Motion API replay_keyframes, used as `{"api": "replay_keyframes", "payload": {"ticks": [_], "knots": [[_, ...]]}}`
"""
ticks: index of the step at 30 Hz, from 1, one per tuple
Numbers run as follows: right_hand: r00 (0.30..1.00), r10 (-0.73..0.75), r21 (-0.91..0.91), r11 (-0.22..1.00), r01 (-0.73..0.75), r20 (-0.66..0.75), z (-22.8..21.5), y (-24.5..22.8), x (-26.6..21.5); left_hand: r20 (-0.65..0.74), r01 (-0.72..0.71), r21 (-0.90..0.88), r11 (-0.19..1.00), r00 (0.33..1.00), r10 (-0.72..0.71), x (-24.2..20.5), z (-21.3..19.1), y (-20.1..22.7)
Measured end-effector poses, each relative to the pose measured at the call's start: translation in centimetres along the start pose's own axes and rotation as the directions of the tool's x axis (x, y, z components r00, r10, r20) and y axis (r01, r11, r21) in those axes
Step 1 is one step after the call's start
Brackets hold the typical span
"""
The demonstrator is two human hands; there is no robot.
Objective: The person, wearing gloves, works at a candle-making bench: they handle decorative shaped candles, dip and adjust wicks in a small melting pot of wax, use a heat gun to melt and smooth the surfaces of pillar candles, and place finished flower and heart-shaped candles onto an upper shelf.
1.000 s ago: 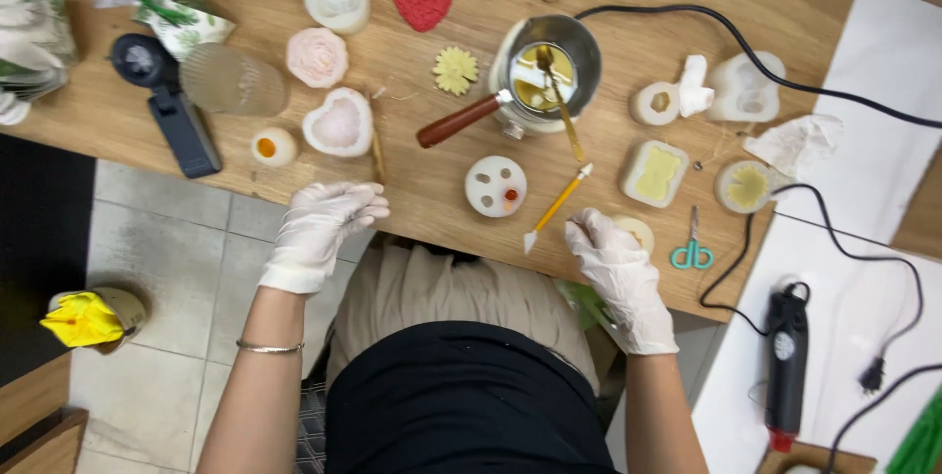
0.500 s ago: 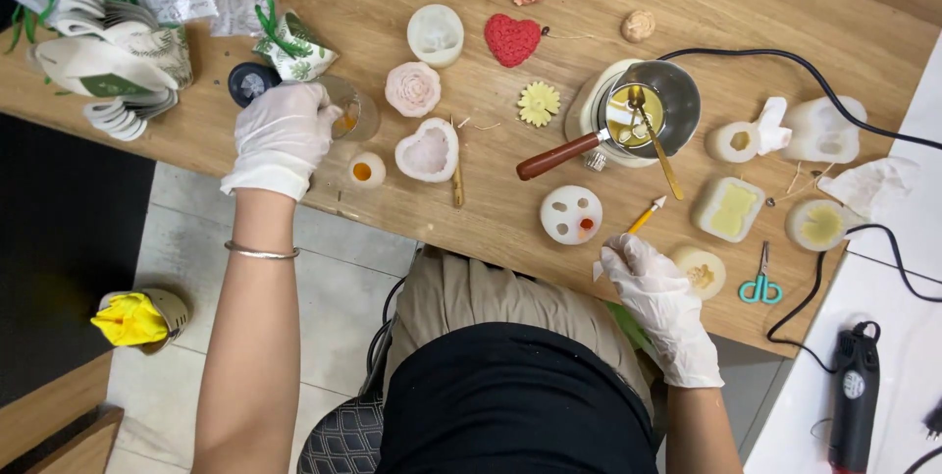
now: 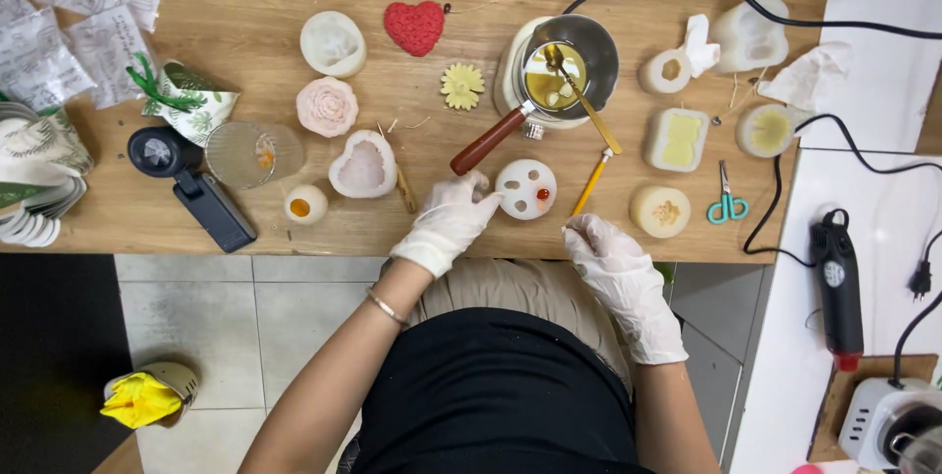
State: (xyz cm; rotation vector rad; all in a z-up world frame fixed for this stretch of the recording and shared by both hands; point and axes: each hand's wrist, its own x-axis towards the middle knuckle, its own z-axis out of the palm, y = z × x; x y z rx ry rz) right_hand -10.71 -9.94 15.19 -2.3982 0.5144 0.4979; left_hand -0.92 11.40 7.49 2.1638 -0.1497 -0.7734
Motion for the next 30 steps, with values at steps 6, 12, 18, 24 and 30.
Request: {"api": "replay_keyframes", "payload": {"ticks": [6, 12, 18, 24, 30], "knots": [[0.996, -0.082, 0.051, 0.995, 0.084, -0.045, 0.3, 1.1, -0.6, 0.007, 0.085, 0.141, 0.986, 0.996, -0.087, 5.1, 3.9, 0.1], [0.995, -0.077, 0.065, 0.995, 0.081, -0.069, 0.1, 1.5, -1.2, 0.008, 0.099, 0.339, 0.936, 0.994, -0.108, 7.0, 5.7, 0.3], [0.984, -0.171, 0.056, 0.983, 0.174, -0.059, -0.4, 2.1, -0.8, -0.037, 0.205, 0.371, 0.906, 0.978, -0.206, 6.7, 5.5, 2.0], [0.859, -0.504, -0.200, 0.855, 0.479, -0.096, -0.6, 3.8, -0.4, -0.114, 0.228, 0.431, 0.873, 0.974, -0.198, 7.3, 7.1, 1.0], [0.989, -0.146, 0.026, 0.989, 0.146, -0.021, -1.8, 3.4, -0.1, -0.029, 0.218, 0.534, 0.817, 0.970, -0.240, 8.0, 8.9, 1.2]]}}
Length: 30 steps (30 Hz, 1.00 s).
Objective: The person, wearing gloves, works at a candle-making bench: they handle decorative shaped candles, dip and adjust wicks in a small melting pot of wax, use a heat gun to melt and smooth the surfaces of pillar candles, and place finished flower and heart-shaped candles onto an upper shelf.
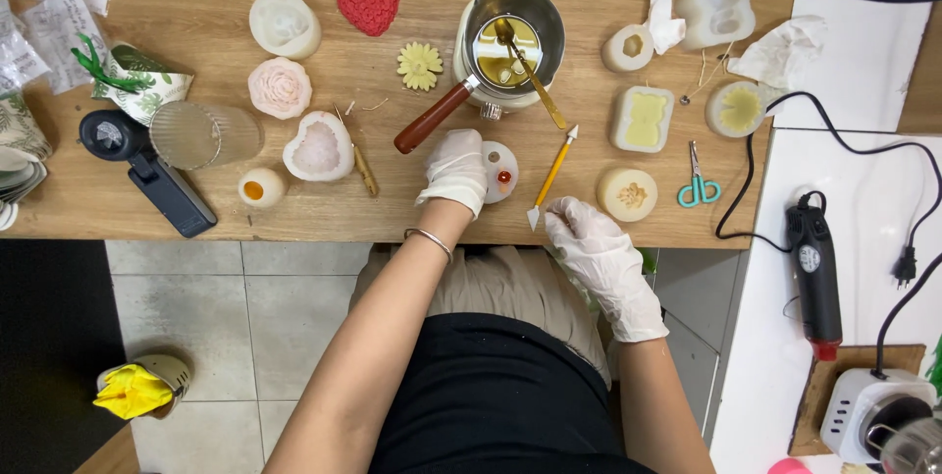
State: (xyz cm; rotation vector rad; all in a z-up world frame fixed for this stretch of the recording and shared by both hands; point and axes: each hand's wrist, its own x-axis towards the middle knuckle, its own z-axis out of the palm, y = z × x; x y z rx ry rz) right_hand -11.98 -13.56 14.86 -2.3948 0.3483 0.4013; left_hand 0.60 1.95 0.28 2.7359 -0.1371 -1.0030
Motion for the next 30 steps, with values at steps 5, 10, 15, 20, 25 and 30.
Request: {"api": "replay_keyframes", "payload": {"ticks": [5, 10, 15, 20, 25, 30], "knots": [[0.921, 0.345, 0.033, 0.934, -0.356, 0.180, -2.4, -3.2, 0.7, -0.113, 0.025, -0.032, 0.999, 0.993, -0.029, 0.0, 0.8, 0.1], [0.933, 0.321, 0.051, 0.942, -0.333, 0.160, -1.9, -1.5, 0.7, -0.175, 0.036, 0.002, 0.999, 0.984, -0.035, 0.0, 1.3, -0.1], [0.995, 0.092, 0.026, 0.995, -0.094, 0.047, -0.6, 1.7, 0.7, -0.217, 0.011, -0.045, 0.999, 0.976, -0.021, -0.1, 1.9, 0.0], [0.991, 0.080, -0.009, 0.997, -0.080, 0.105, -0.2, 3.2, 0.9, -0.221, 0.037, -0.011, 0.999, 0.975, -0.039, -0.2, 1.8, 0.5], [0.997, -0.071, 0.010, 0.997, 0.071, 0.032, -0.2, 4.4, 1.2, -0.141, 0.083, -0.113, 0.990, 0.985, -0.099, -1.4, -0.5, 1.6], [0.980, -0.197, -0.011, 0.980, 0.197, 0.000, 0.0, 5.3, 1.6, -0.059, 0.129, -0.198, 0.972, 0.988, -0.143, -2.0, -1.7, 1.8]]}}
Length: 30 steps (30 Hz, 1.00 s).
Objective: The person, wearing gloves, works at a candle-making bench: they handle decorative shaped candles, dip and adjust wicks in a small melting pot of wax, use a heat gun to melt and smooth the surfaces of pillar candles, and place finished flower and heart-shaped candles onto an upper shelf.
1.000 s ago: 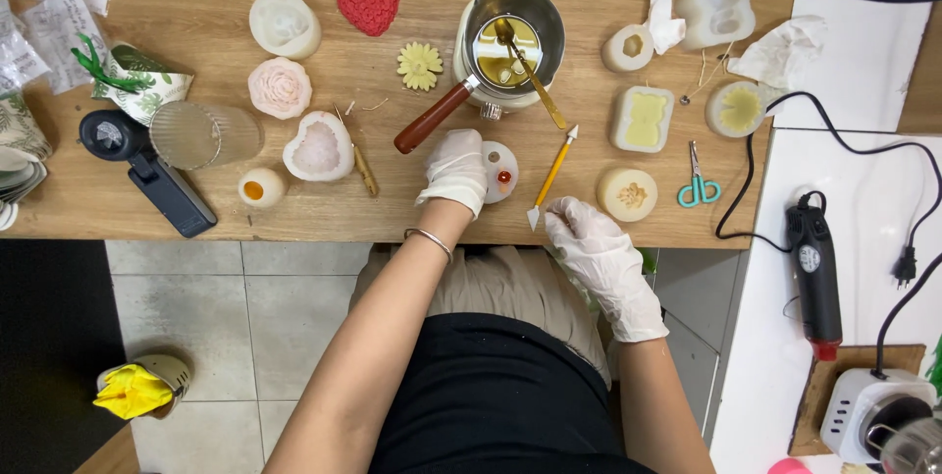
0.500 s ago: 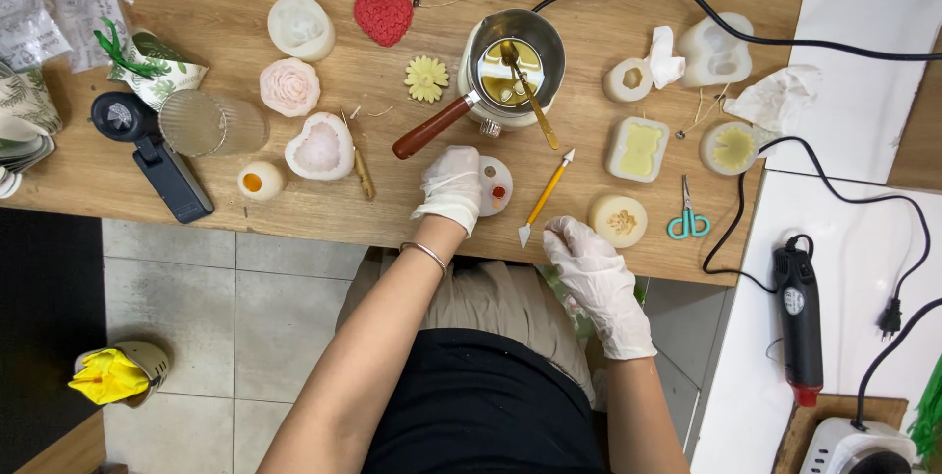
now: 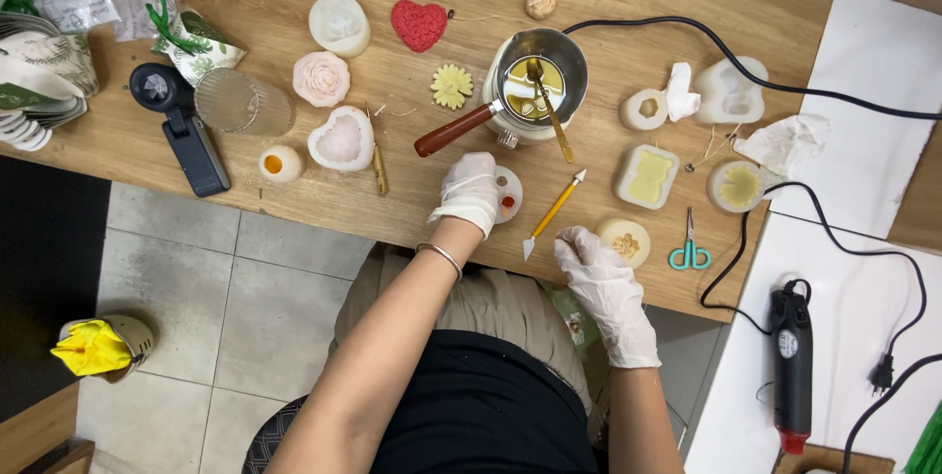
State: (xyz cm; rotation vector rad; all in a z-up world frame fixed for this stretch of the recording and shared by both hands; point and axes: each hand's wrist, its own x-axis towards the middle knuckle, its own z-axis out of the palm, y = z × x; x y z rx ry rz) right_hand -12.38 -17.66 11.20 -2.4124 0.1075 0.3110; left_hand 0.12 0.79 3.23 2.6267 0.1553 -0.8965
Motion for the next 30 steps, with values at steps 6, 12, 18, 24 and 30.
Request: {"api": "replay_keyframes", "payload": {"ticks": [6, 12, 18, 24, 30], "knots": [[0.998, 0.041, -0.021, 0.999, -0.040, 0.055, 0.4, 0.7, -0.1, -0.055, -0.005, -0.100, 0.995, 0.999, 0.000, 0.1, 1.6, -1.7], [0.984, 0.140, -0.005, 0.990, -0.141, 0.112, -0.7, -1.0, 0.1, -0.192, -0.123, -0.199, 0.972, 0.978, 0.084, -2.0, 1.1, -8.1], [0.991, 0.120, -0.013, 0.993, -0.119, 0.054, -0.4, -1.5, 0.5, -0.440, -0.143, -0.278, 0.950, 0.898, 0.007, -8.2, -12.2, -14.7], [0.924, 0.342, -0.053, 0.940, -0.338, 0.170, 0.2, -4.8, 1.1, -0.665, -0.171, -0.445, 0.879, 0.720, -0.197, -9.0, -22.1, -18.5], [0.925, 0.361, 0.005, 0.931, -0.364, 0.122, 1.8, -7.0, 0.8, -0.675, -0.148, -0.090, 0.985, 0.736, 0.049, -3.0, -24.6, -18.7]]}}
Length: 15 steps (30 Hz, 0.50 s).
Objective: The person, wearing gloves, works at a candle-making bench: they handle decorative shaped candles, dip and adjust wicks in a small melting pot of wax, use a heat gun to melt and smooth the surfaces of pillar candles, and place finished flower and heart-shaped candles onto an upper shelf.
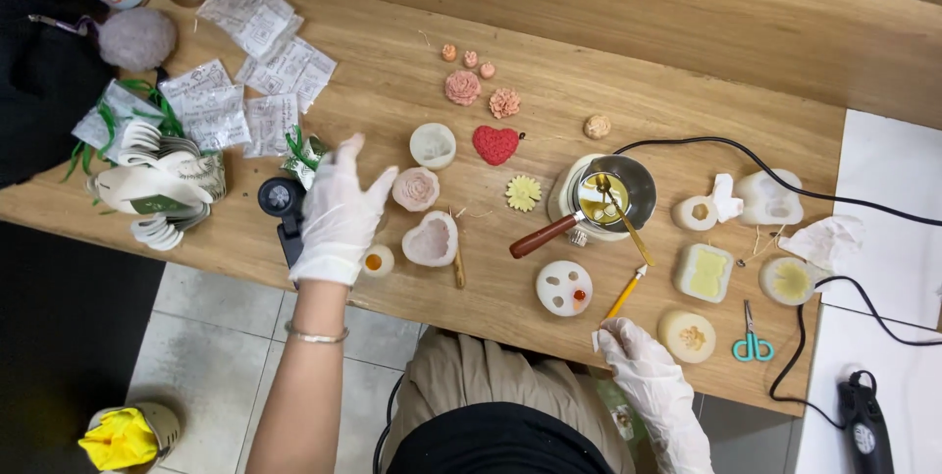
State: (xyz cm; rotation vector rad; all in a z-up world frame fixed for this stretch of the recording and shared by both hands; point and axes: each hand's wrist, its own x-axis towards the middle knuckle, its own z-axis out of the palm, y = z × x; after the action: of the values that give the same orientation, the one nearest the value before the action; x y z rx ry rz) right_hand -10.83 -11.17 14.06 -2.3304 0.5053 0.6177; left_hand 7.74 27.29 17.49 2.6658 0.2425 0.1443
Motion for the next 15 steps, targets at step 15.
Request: {"api": "replay_keyframes", "payload": {"ticks": [15], "knots": [[0.965, 0.222, 0.118, 0.971, -0.207, -0.139, 8.5, 0.7, -3.2, 0.510, -0.073, 0.070, 0.995, 0.860, 0.027, 18.2, 17.8, 4.3]]}}
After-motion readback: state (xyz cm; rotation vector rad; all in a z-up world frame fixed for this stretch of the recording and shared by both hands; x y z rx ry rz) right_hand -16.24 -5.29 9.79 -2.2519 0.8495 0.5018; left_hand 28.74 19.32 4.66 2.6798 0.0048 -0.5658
